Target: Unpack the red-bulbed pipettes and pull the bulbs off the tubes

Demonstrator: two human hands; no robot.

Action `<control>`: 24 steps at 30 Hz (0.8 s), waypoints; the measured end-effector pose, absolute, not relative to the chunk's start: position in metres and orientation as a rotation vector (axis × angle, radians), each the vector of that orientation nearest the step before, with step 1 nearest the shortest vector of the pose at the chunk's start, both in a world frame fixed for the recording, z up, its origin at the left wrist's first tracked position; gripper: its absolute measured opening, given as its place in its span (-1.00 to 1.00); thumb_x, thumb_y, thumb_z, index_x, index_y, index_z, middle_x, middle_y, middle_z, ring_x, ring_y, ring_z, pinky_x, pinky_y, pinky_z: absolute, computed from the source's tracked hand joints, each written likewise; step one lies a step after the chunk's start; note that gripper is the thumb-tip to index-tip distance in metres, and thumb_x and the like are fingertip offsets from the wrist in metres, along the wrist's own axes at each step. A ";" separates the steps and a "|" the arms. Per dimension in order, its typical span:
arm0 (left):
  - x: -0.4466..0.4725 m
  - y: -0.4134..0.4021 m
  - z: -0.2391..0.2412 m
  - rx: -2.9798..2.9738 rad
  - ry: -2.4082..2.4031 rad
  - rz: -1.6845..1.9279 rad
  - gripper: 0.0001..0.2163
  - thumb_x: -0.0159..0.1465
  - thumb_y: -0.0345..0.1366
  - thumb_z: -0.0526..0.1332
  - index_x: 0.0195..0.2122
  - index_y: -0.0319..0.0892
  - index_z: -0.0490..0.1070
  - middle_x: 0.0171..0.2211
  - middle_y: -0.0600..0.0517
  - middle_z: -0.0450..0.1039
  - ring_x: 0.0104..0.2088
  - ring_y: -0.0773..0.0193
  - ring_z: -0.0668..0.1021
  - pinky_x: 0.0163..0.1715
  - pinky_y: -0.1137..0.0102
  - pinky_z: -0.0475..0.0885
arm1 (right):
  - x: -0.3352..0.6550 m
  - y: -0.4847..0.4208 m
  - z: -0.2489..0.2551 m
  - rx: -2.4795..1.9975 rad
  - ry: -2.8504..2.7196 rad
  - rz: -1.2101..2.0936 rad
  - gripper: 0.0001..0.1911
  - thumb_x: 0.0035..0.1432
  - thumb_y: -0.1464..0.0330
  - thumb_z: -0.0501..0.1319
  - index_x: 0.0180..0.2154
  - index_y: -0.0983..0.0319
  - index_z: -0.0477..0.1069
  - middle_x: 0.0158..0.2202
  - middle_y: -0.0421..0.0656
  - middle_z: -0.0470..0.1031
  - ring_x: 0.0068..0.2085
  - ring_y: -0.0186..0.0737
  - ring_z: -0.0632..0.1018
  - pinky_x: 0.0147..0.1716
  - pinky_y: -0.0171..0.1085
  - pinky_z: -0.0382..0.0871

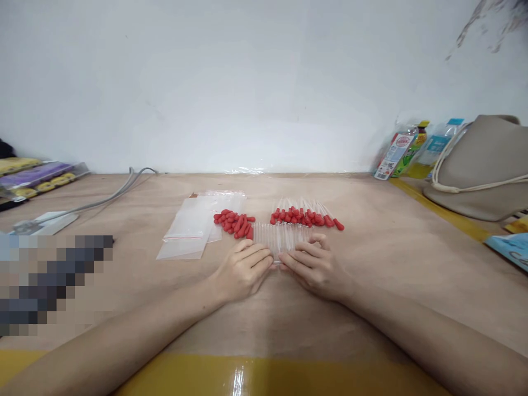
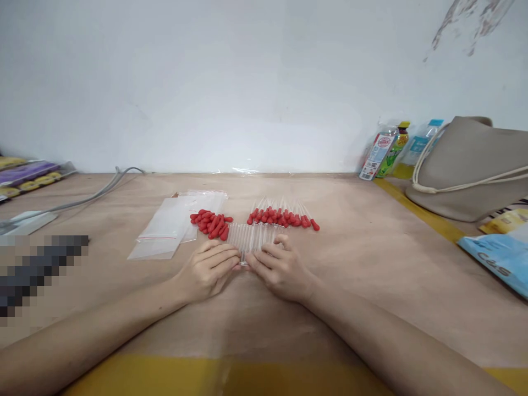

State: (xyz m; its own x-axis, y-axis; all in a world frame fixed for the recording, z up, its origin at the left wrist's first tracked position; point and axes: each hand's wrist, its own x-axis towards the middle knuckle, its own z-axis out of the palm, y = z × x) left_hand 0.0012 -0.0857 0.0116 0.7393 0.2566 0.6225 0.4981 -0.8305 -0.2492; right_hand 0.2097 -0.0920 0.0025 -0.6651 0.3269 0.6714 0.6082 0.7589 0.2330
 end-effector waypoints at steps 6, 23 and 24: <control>-0.001 -0.089 0.012 -2.563 -0.573 -0.869 -0.94 0.22 -0.44 0.10 -0.34 -0.23 0.34 -0.32 -0.01 0.50 -0.27 0.28 0.51 -0.26 0.34 0.27 | 0.214 -0.094 0.008 -0.481 -2.298 -0.662 -0.81 0.16 0.50 0.06 -0.20 0.24 0.39 -0.39 -0.21 0.52 -0.29 -0.30 0.43 -0.27 -0.21 0.13; -0.016 -0.083 0.011 -2.604 -0.797 -1.092 -0.89 0.22 -0.44 0.10 -0.24 -0.21 0.35 -0.28 -0.03 0.42 -0.33 0.33 0.45 -0.32 0.42 0.37 | 0.260 -0.077 0.006 -0.844 -2.146 -0.389 -0.80 0.14 0.37 0.12 -0.18 0.12 0.44 -0.36 -0.19 0.53 -0.40 -0.30 0.41 -0.38 -0.25 0.24; -0.017 -0.081 0.011 -2.594 -0.846 -1.095 -0.88 0.22 -0.44 0.08 -0.23 -0.21 0.35 -0.28 -0.03 0.40 -0.36 0.36 0.44 -0.35 0.45 0.37 | 0.265 -0.072 0.005 -0.927 -2.082 -0.315 -0.80 0.13 0.35 0.13 -0.19 0.14 0.44 -0.34 -0.17 0.52 -0.37 -0.29 0.44 -0.36 -0.26 0.28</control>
